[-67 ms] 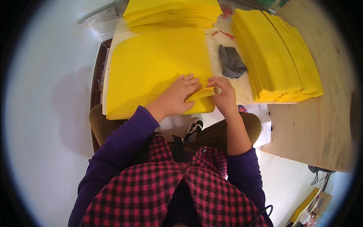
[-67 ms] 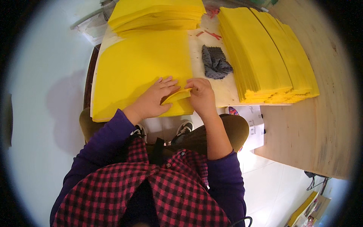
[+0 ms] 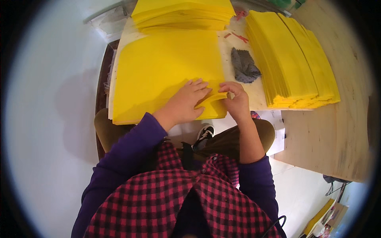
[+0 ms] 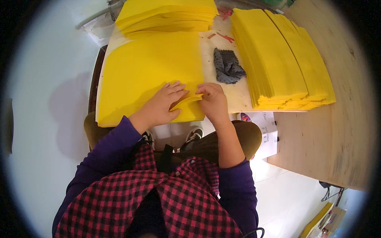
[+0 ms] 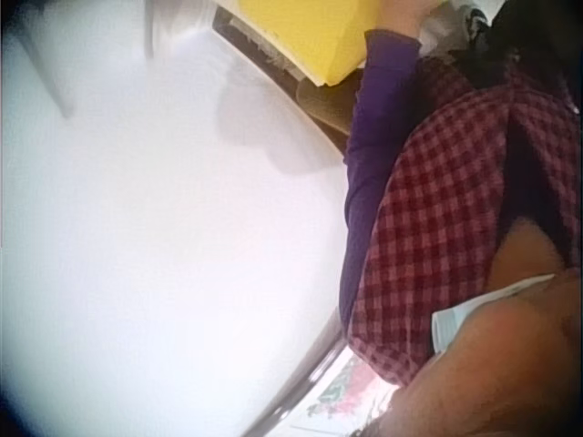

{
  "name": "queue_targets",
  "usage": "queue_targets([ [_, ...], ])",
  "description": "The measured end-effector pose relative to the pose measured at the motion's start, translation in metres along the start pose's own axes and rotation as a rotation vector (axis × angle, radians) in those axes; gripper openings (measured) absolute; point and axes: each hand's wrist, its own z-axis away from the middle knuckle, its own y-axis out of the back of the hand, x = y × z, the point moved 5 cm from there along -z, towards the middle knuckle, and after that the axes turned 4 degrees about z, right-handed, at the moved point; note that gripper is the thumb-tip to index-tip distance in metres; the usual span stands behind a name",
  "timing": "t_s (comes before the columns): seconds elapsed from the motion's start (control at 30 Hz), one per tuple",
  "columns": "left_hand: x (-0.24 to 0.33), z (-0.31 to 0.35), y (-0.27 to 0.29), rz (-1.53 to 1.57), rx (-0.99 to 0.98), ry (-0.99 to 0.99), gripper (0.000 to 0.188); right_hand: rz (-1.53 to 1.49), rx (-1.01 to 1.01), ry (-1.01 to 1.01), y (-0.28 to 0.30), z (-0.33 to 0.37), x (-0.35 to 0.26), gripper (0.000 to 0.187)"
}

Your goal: The person folds yellow sheets of material on a table, aligning edges and pressing creases. They stack the folded sheets and continue folding additional sheets in the same manner.

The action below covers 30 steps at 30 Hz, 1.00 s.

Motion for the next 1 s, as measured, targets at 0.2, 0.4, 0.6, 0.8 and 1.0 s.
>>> queue_targets([
  [0.2,0.002,0.046,0.016,-0.193,0.046,0.055,0.046,-0.076,-0.058,-0.048,0.002,0.006,0.008,0.029],
  [0.4,-0.008,0.058,0.015,-0.277,0.052,0.006,0.043,-0.034,-0.08,-0.073,0.0,0.004,0.011,0.025],
  [0.6,-0.013,0.051,0.022,-0.179,0.028,0.048,0.041,-0.112,-0.101,-0.122,-0.001,0.003,0.012,0.019],
  [0.8,-0.01,0.048,0.026,-0.187,0.016,0.035,0.04,-0.151,-0.115,-0.173,-0.001,0.003,0.008,0.017],
  [1.0,-0.018,0.046,0.029,-0.051,0.011,0.108,0.04,-0.073,0.073,-0.142,0.018,0.011,0.006,0.009],
])
